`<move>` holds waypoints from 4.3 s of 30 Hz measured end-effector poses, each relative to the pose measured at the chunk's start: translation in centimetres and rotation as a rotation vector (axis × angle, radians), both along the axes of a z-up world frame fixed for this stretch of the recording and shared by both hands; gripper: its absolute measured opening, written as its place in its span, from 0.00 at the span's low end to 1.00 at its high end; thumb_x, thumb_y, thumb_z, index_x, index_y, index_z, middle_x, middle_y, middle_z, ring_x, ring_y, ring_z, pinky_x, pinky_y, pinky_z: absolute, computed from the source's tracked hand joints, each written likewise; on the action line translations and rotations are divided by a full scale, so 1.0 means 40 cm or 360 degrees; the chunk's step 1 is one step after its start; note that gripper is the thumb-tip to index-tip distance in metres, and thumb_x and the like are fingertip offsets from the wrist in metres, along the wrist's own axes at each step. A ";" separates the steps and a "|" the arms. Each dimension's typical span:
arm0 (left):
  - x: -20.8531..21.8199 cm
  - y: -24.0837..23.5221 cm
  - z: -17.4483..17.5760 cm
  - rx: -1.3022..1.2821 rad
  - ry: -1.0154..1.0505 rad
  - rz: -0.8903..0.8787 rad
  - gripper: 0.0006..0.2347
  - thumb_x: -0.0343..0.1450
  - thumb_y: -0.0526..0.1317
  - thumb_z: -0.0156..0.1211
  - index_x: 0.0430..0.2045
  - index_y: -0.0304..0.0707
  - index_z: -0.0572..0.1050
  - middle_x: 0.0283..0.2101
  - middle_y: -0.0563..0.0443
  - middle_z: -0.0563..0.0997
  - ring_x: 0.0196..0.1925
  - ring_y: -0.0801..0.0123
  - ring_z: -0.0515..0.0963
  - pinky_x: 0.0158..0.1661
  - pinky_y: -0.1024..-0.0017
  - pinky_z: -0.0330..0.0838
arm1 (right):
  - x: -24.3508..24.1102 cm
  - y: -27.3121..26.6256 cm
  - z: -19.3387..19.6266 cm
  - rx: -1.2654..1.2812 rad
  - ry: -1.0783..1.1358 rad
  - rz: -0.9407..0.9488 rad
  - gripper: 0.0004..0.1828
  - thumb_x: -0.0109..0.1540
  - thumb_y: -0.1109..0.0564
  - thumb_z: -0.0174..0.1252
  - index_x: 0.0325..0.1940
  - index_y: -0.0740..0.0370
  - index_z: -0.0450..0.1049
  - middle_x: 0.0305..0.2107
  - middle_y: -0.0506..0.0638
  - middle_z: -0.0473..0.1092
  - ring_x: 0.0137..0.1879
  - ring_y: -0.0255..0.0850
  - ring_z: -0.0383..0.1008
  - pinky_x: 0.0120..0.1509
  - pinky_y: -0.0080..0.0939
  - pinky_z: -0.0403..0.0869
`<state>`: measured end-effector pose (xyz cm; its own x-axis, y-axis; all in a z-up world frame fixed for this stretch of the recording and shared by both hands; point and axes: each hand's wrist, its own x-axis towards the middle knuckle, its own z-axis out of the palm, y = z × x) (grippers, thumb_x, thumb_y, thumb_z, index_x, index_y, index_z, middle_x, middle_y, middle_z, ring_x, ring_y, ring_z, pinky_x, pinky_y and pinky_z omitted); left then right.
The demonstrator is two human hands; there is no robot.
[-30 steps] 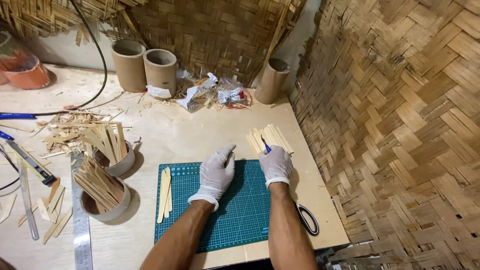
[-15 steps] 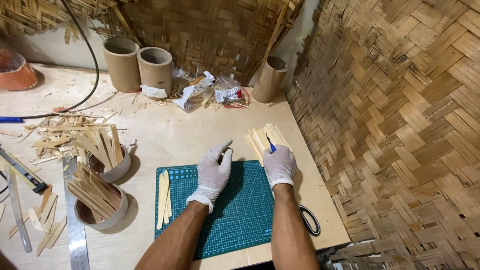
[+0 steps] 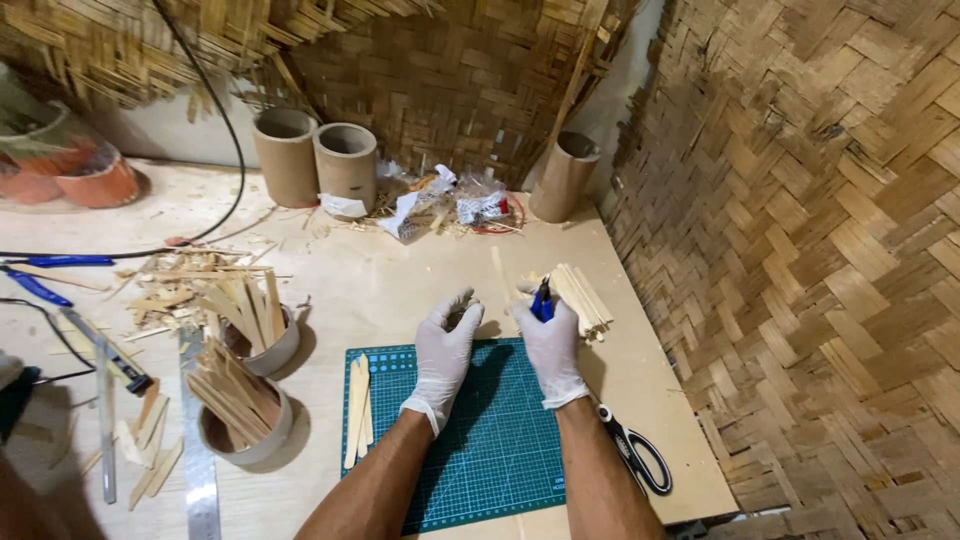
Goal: Trimming small wooden sticks to size using hand-held cutters on a workbench.
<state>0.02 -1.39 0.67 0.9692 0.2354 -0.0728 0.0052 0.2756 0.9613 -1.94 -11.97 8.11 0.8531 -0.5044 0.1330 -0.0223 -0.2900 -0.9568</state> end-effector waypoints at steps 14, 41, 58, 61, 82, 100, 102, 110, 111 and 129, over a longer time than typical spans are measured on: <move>0.033 0.039 0.002 -0.0024 0.0084 0.0055 0.06 0.59 0.38 0.76 0.26 0.41 0.85 0.22 0.53 0.81 0.29 0.76 0.76 0.32 0.75 0.72 | 0.008 0.036 -0.091 0.0134 -0.0159 0.0440 0.10 0.50 0.65 0.75 0.34 0.63 0.83 0.22 0.51 0.79 0.27 0.33 0.77 0.33 0.33 0.77; -0.011 0.082 0.055 -0.1217 0.0010 -0.0609 0.08 0.71 0.39 0.66 0.41 0.37 0.79 0.31 0.47 0.85 0.22 0.67 0.82 0.25 0.74 0.79 | -0.039 0.033 -0.031 0.0902 0.0356 0.0802 0.09 0.58 0.62 0.71 0.41 0.62 0.80 0.24 0.52 0.77 0.28 0.41 0.80 0.35 0.42 0.82; 0.020 0.034 -0.022 -0.0102 0.0063 -0.0246 0.08 0.60 0.34 0.74 0.30 0.39 0.87 0.21 0.54 0.80 0.25 0.78 0.73 0.25 0.78 0.71 | 0.024 -0.021 -0.089 -0.0679 0.0607 0.0604 0.12 0.57 0.45 0.60 0.24 0.51 0.72 0.14 0.44 0.67 0.26 0.40 0.74 0.35 0.40 0.74; -0.007 0.044 0.034 -0.0042 0.0027 -0.0253 0.03 0.60 0.31 0.72 0.23 0.36 0.85 0.20 0.51 0.79 0.26 0.75 0.72 0.28 0.78 0.68 | 0.019 -0.020 -0.066 -0.0722 0.0721 0.0600 0.16 0.58 0.41 0.59 0.25 0.52 0.74 0.15 0.45 0.69 0.28 0.41 0.75 0.36 0.40 0.74; -0.016 0.044 0.033 0.0058 -0.0135 -0.0285 0.06 0.61 0.30 0.75 0.16 0.39 0.81 0.15 0.58 0.73 0.18 0.80 0.69 0.20 0.82 0.64 | 0.007 -0.034 -0.028 -0.0759 0.0888 0.0658 0.26 0.64 0.31 0.52 0.58 0.43 0.79 0.44 0.54 0.80 0.55 0.54 0.79 0.57 0.55 0.77; -0.048 0.039 0.101 0.0152 -0.0082 -0.0267 0.05 0.61 0.31 0.75 0.18 0.40 0.82 0.20 0.59 0.75 0.28 0.78 0.70 0.31 0.78 0.65 | 0.002 -0.028 -0.004 -0.0804 0.0913 0.0587 0.15 0.58 0.37 0.57 0.34 0.47 0.78 0.30 0.52 0.77 0.46 0.55 0.80 0.48 0.53 0.77; -0.053 0.039 0.115 0.0136 -0.0076 -0.0249 0.06 0.61 0.31 0.74 0.17 0.40 0.82 0.20 0.59 0.76 0.27 0.78 0.70 0.32 0.79 0.65 | -0.007 -0.021 0.028 -0.0790 0.0932 0.0592 0.15 0.54 0.38 0.59 0.31 0.48 0.78 0.29 0.52 0.77 0.47 0.54 0.80 0.49 0.50 0.78; -0.049 0.038 0.106 0.0147 -0.0119 -0.0233 0.09 0.61 0.31 0.75 0.12 0.39 0.78 0.18 0.56 0.73 0.26 0.77 0.68 0.28 0.77 0.63 | 0.009 -0.026 0.010 -0.0824 0.0887 0.0591 0.18 0.54 0.35 0.59 0.30 0.48 0.78 0.30 0.54 0.78 0.47 0.56 0.80 0.49 0.51 0.78; -0.045 0.039 0.094 0.0156 -0.0119 -0.0226 0.09 0.61 0.31 0.76 0.12 0.40 0.78 0.18 0.58 0.73 0.26 0.77 0.67 0.29 0.77 0.63 | 0.011 -0.029 0.002 -0.0829 0.0876 0.0578 0.16 0.54 0.36 0.59 0.30 0.47 0.78 0.30 0.53 0.78 0.47 0.56 0.80 0.49 0.51 0.78; -0.056 0.024 0.118 0.0244 0.0093 -0.0183 0.07 0.61 0.35 0.76 0.15 0.41 0.81 0.19 0.57 0.76 0.27 0.76 0.69 0.29 0.77 0.61 | 0.011 -0.030 0.009 -0.0868 0.1040 0.0590 0.23 0.58 0.35 0.53 0.45 0.46 0.82 0.41 0.51 0.81 0.53 0.53 0.81 0.57 0.52 0.78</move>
